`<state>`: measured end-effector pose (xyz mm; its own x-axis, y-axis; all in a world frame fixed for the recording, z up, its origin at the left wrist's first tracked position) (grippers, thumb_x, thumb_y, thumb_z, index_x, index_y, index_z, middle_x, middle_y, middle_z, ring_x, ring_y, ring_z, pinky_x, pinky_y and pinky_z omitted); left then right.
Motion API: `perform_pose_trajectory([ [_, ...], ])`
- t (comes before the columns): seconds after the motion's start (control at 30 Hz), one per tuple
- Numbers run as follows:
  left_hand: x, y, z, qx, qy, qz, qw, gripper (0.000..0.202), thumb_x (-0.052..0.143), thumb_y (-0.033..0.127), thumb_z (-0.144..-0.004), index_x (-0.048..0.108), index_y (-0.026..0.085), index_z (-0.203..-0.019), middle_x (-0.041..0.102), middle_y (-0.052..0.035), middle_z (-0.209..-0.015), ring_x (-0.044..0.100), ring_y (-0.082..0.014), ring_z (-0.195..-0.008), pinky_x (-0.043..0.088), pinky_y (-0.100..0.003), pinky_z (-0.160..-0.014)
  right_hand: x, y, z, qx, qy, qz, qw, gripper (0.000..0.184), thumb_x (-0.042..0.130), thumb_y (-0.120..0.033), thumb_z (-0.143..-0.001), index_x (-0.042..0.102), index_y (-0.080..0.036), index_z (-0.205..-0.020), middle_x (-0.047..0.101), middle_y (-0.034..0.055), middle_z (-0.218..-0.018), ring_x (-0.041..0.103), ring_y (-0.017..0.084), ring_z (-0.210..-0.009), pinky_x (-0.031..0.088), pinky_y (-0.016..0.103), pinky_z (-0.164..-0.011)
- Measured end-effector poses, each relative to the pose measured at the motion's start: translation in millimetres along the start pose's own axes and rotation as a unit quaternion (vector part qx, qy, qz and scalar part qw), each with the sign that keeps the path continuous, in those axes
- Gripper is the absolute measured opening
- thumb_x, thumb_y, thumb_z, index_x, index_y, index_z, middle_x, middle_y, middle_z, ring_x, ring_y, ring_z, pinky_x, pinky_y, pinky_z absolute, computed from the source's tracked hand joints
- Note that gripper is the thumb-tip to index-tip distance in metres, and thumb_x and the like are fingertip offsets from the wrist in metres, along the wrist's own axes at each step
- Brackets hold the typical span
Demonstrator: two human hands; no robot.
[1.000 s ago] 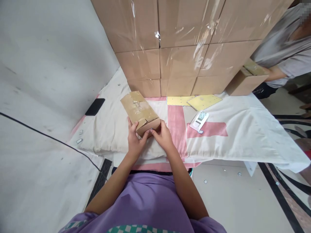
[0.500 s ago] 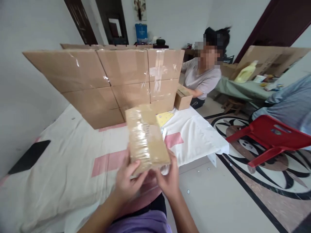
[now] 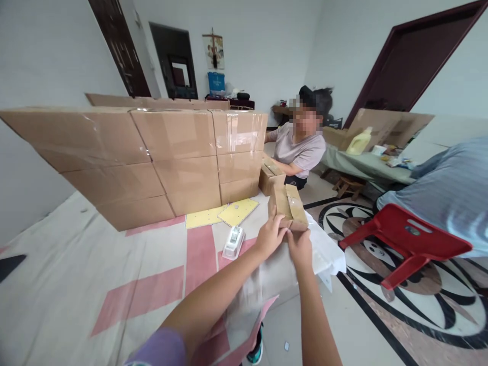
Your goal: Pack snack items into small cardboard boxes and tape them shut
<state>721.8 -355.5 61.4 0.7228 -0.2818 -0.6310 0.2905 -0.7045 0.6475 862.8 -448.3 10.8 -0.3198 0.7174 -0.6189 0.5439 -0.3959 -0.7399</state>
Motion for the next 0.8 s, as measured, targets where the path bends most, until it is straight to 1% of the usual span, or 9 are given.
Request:
perform_pose_trajectory([
  [0.13,-3.5,-2,-54,-0.04,-0.068,-0.072,0.994,0.046,0.063,0.026,-0.098,0.048,0.021,-0.141,0.022,-0.0235,-0.171,0.071,-0.0318,-0.118,0.061,-0.044,-0.092,9,-25,-51,-0.013,-0.014,0.003,1.0,0.062,0.059,-0.072,-0.074,0.046,-0.022,-0.106,0.071,0.0176,-0.101,0.071,0.038,-0.097,0.055,0.046,-0.081],
  [0.23,-37.8,9,-69,-0.041,-0.071,-0.073,0.994,0.063,0.081,0.032,-0.085,0.05,0.018,-0.138,0.045,-0.0271,-0.159,0.073,-0.0343,-0.112,0.061,-0.042,-0.086,-8,-38,-46,-0.005,0.019,0.036,0.999,0.061,0.063,-0.076,-0.067,0.048,-0.023,-0.094,0.069,0.019,-0.093,0.069,0.042,-0.095,0.054,0.05,-0.078],
  [0.33,-112.1,12,-42,0.026,-0.026,-0.051,0.998,0.054,0.079,0.047,-0.087,0.055,0.023,-0.13,0.072,-0.0101,-0.125,0.074,-0.0273,-0.106,0.059,-0.034,-0.083,-46,-37,-10,0.033,0.118,0.089,0.988,0.055,0.059,-0.079,-0.069,0.048,-0.026,-0.081,0.066,0.0146,-0.077,0.067,0.04,-0.081,0.051,0.05,-0.069],
  [0.43,-226.8,-12,41,0.163,0.116,-0.045,0.979,0.017,0.053,0.036,-0.103,0.063,0.024,-0.1,0.074,-0.0013,-0.087,0.073,-0.0186,-0.085,0.055,-0.03,-0.076,-43,-72,17,-0.037,0.083,0.098,0.991,0.043,0.046,-0.066,-0.082,0.058,-0.026,-0.076,0.068,0.0118,-0.073,0.068,0.037,-0.074,0.049,0.049,-0.067],
  [0.5,-310.0,-52,117,0.245,0.23,-0.038,0.941,0.014,0.048,0.025,-0.102,0.062,0.023,-0.099,0.073,-0.0012,-0.083,0.069,-0.0146,-0.075,0.052,-0.027,-0.07,-23,-123,33,-0.087,0.06,0.088,0.99,0.039,0.051,-0.062,-0.079,0.064,-0.025,-0.079,0.071,0.0114,-0.074,0.069,0.037,-0.074,0.05,0.047,-0.066],
  [0.57,-386.8,-108,183,0.276,0.324,-0.06,0.903,0.011,0.051,0.02,-0.098,0.06,0.025,-0.095,0.07,0.0013,-0.08,0.066,-0.013,-0.07,0.051,-0.025,-0.068,17,-203,55,-0.16,0.022,0.043,0.986,0.036,0.055,-0.059,-0.077,0.067,-0.025,-0.082,0.074,0.0105,-0.078,0.071,0.035,-0.077,0.053,0.045,-0.068],
  [0.7,-527.5,-276,230,0.048,0.512,-0.036,0.857,0.026,0.05,0.017,-0.097,0.053,0.02,-0.123,0.066,-0.0088,-0.106,0.064,-0.0158,-0.086,0.053,-0.029,-0.078,151,-397,148,-0.351,-0.152,-0.085,0.92,0.032,0.055,-0.052,-0.09,0.069,-0.025,-0.08,0.076,0.0078,-0.083,0.073,0.028,-0.078,0.058,0.039,-0.071],
  [0.73,-550.4,-327,229,-0.072,0.542,-0.009,0.837,0.037,0.057,0.021,-0.094,0.05,0.02,-0.13,0.065,-0.0112,-0.117,0.065,-0.0167,-0.093,0.054,-0.031,-0.084,191,-438,180,-0.386,-0.218,-0.111,0.89,0.03,0.053,-0.048,-0.095,0.071,-0.025,-0.087,0.077,0.0079,-0.091,0.074,0.027,-0.084,0.06,0.04,-0.077],
  [0.8,-563.8,-407,200,-0.227,0.489,0.074,0.839,0.073,0.075,0.029,-0.082,0.04,0.017,-0.145,0.055,-0.0193,-0.142,0.062,-0.0234,-0.12,0.052,-0.04,-0.104,263,-503,243,-0.439,-0.307,-0.16,0.829,0.027,0.051,-0.04,-0.098,0.072,-0.025,-0.104,0.078,0.0089,-0.109,0.074,0.028,-0.102,0.06,0.043,-0.091],
])
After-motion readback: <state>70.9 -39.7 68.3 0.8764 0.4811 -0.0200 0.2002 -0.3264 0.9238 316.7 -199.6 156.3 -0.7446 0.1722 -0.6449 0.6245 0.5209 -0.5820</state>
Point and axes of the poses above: each hand's wrist, its own z-axis away from the middle knuckle, its own x-axis out of the palm, y = z × x, the point moved 10 cm from there along -z, towards the middle knuckle
